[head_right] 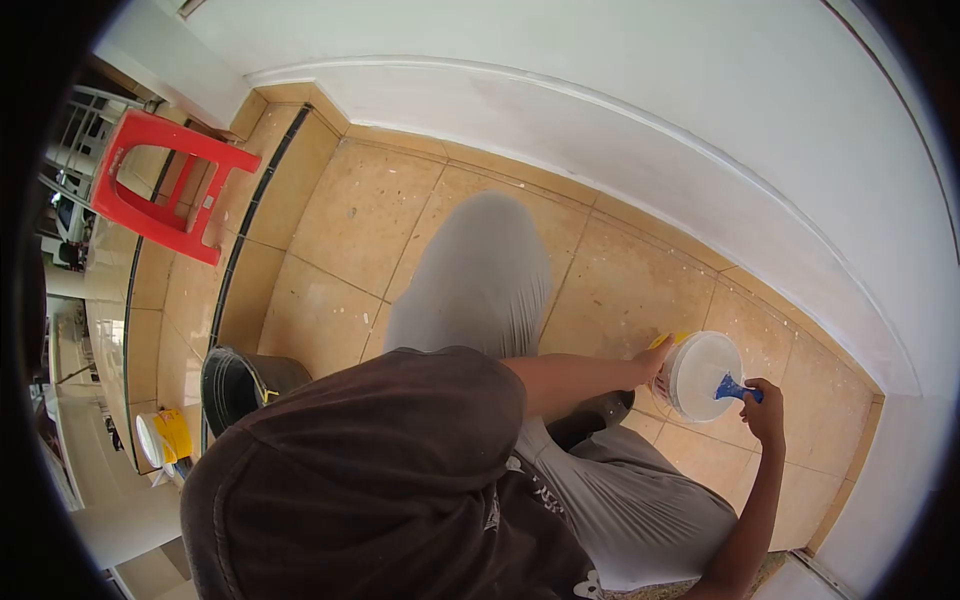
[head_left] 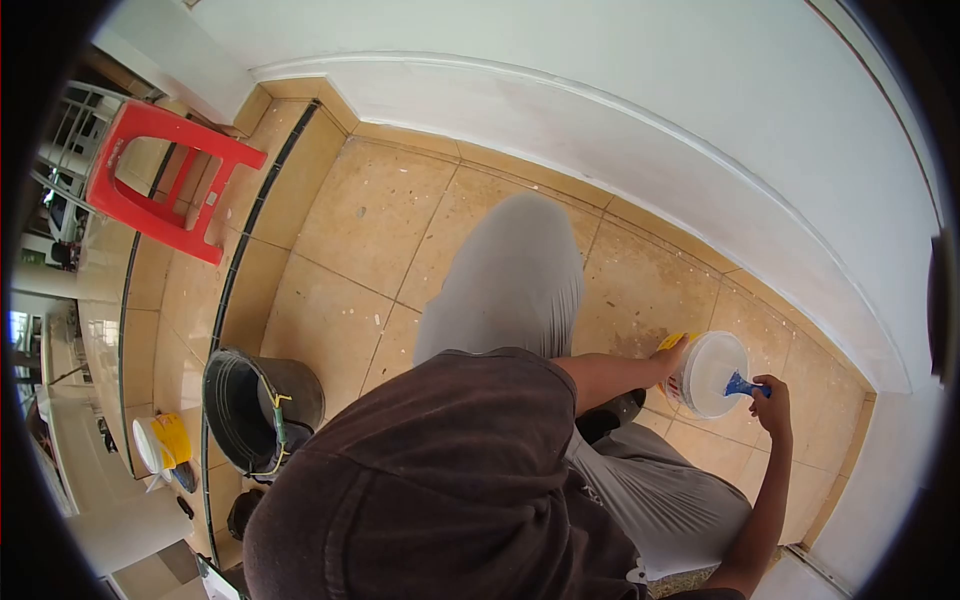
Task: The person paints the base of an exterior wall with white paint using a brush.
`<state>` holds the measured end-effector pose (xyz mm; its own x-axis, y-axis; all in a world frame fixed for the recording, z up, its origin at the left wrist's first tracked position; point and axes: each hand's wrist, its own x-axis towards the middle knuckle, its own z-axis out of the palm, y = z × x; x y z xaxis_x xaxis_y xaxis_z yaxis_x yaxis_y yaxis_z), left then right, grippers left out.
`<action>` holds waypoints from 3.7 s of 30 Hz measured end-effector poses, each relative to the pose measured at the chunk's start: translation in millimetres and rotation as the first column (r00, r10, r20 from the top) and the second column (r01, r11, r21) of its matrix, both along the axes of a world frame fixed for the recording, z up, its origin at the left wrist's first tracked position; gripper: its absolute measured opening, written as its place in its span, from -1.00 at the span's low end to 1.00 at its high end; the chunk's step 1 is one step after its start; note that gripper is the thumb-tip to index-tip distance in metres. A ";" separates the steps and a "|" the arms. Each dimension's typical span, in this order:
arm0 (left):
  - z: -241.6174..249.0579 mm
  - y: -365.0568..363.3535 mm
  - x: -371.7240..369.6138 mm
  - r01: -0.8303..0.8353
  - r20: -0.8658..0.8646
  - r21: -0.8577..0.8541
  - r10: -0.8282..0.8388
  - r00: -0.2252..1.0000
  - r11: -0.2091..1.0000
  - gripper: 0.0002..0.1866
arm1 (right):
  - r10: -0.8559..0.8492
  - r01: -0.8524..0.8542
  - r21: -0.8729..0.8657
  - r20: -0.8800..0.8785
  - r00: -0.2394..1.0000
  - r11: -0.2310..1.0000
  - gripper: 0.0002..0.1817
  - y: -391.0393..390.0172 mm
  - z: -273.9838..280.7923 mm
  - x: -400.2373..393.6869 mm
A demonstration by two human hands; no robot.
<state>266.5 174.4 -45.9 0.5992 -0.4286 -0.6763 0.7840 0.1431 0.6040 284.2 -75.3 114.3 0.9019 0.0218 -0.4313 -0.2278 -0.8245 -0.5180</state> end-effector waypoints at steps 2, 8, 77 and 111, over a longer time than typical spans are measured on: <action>8.4 -15.6 -4.4 -0.082 -0.157 0.184 0.111 0.981 0.979 -0.20 | 0.006 -0.006 0.019 0.002 1.000 1.000 -0.76 3.4 4.2 -0.2; 41.4 -62.7 -21.6 -0.155 0.063 0.085 0.150 0.987 0.984 -0.61 | 0.029 -0.030 0.069 0.015 0.999 0.997 -0.75 5.9 1.3 5.7; 338.8 522.8 -250.0 -0.965 0.873 0.250 0.413 0.258 0.074 -0.59 | 0.955 -0.870 -0.398 0.066 0.289 0.291 -0.85 519.2 18.1 137.5; -102.8 359.0 -268.3 -0.634 -0.310 0.607 0.878 0.365 0.478 -0.62 | 0.708 -0.681 0.255 -0.023 0.705 0.686 -0.86 515.7 -6.0 140.3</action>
<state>-1.8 533.4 -148.6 0.0300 0.3379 -0.9407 0.6072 0.7414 0.2857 424.4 440.4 108.3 0.5367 0.7248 -0.4320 0.2992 -0.6422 -0.7057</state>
